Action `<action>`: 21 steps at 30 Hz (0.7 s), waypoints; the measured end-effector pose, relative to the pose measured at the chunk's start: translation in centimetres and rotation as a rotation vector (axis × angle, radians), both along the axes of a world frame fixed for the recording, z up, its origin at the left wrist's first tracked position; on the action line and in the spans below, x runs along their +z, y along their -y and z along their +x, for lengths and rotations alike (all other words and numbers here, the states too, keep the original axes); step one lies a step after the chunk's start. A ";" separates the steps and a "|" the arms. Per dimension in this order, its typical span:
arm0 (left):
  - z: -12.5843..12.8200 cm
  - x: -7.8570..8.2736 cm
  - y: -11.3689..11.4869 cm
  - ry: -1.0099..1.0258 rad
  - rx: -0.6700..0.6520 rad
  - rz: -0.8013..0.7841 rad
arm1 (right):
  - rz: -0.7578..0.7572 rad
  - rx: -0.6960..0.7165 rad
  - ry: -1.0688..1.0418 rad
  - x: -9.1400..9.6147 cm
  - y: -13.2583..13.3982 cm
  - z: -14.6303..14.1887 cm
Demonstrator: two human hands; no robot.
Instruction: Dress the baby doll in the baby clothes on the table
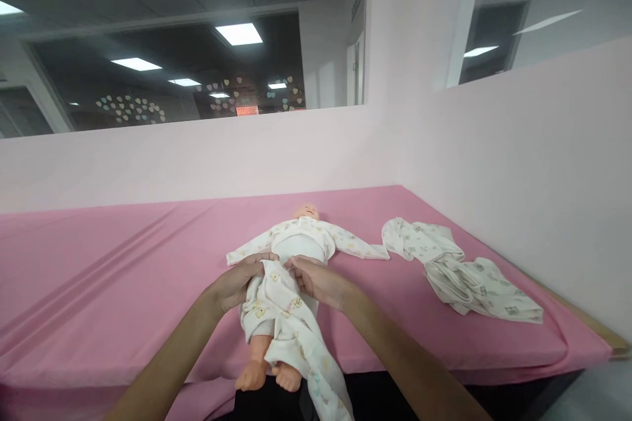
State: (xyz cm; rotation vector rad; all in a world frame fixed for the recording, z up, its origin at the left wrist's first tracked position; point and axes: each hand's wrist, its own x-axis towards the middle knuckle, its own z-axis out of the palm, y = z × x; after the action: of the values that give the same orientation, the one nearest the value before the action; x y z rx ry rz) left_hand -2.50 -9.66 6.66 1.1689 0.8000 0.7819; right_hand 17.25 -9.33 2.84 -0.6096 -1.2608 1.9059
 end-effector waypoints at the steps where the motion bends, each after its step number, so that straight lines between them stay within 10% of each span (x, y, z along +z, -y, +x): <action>1: -0.3 0.0 0.2 0.022 -0.025 -0.013 | 0.020 -0.022 0.021 0.1 -0.1 0.1; 11: -0.3 -0.9 1.0 -0.088 -0.041 -0.100 | 0.412 -0.198 0.283 4.1 -0.9 -1.6; 21: 0.8 -2.2 1.5 0.107 0.011 -0.056 | 0.660 0.103 0.513 6.9 -1.3 -3.9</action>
State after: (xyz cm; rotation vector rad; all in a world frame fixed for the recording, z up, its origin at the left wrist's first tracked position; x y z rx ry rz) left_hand -1.68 -11.16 4.49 1.0645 0.7354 0.8200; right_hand 13.35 -8.05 9.71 -0.6972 -2.1524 1.3047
